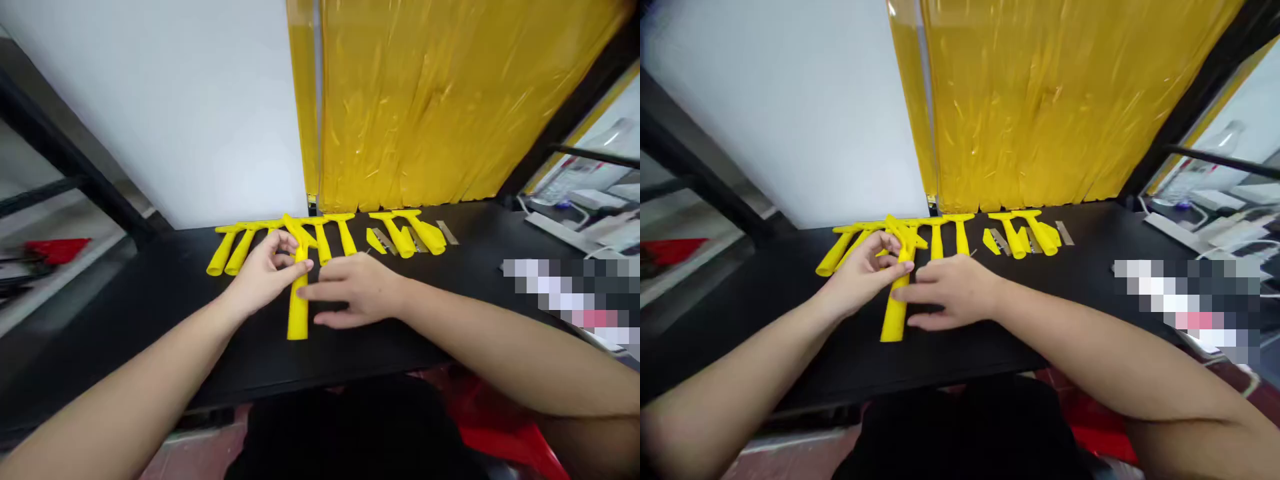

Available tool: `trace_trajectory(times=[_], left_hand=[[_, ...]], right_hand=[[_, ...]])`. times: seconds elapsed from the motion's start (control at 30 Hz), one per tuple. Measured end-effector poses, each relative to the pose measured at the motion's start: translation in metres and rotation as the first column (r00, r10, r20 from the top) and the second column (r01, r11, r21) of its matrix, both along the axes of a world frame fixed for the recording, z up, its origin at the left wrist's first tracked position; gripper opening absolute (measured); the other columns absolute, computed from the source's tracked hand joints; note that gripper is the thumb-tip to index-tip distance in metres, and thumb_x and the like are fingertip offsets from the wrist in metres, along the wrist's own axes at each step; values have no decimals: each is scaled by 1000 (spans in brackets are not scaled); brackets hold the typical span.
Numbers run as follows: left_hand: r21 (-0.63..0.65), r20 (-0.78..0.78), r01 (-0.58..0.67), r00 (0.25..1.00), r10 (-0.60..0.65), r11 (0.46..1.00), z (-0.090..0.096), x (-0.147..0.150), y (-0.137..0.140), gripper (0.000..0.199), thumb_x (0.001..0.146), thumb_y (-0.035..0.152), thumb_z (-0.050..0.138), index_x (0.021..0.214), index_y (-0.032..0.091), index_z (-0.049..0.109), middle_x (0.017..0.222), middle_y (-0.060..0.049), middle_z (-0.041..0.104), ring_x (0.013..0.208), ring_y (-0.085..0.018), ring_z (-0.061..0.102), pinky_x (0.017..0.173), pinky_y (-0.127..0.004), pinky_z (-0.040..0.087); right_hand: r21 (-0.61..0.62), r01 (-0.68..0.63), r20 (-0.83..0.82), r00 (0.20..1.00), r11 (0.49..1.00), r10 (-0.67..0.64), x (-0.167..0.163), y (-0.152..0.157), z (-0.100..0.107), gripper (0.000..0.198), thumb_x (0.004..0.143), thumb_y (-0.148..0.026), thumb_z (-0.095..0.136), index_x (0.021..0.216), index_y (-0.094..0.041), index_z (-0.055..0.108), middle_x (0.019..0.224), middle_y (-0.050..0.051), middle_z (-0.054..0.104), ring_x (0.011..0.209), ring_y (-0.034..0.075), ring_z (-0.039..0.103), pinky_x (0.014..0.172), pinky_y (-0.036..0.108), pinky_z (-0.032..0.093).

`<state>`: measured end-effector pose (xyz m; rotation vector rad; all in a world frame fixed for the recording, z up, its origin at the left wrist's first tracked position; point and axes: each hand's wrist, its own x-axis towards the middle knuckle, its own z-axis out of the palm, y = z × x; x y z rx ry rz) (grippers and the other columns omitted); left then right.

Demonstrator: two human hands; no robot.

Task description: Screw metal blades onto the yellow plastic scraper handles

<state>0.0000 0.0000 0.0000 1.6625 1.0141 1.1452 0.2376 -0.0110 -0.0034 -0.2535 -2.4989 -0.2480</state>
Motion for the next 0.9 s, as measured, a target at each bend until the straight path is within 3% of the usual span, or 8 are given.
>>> trace_trajectory(times=[0.17,0.33,0.53,0.7,0.9], left_hand=[[157,-129,-46,989,67,986,-1,6,-2,27,81,33,85,95,19,66,98,-2,59,78,-12,57,69,-26,51],[278,-199,-65,972,124,958,2,8,-5,20,83,35,82,96,20,76,94,-4,57,80,-16,57,65,-28,52],[226,-115,-8,993,35,974,0,10,-5,14,85,27,78,96,19,75,90,-3,58,84,-15,57,74,-28,53],[178,-20,-66,997,71,982,-2,10,-2,20,78,29,86,90,19,73,88,-1,55,81,-14,54,73,-27,54],[223,-6,-104,994,108,969,-5,8,2,19,82,30,85,96,19,77,96,-3,58,89,-15,58,83,-28,56]], right_hand=[[3,-24,181,983,1000,23,-10,-7,-6,52,105,-62,57,142,-28,70,98,4,71,90,20,61,62,32,34],[26,81,265,961,996,-85,-9,-12,-3,42,103,-54,64,134,-27,73,94,4,71,87,22,60,62,33,33],[-11,166,307,939,986,-155,-3,-14,1,39,101,-49,66,134,-29,70,91,4,70,86,23,59,68,34,37],[-46,290,304,915,956,-263,-3,-19,7,54,97,-67,66,135,-28,68,95,4,71,83,23,61,67,35,37],[-63,399,355,865,915,-354,-8,-32,14,35,105,-47,62,131,-25,70,94,6,71,84,23,66,72,35,42]])
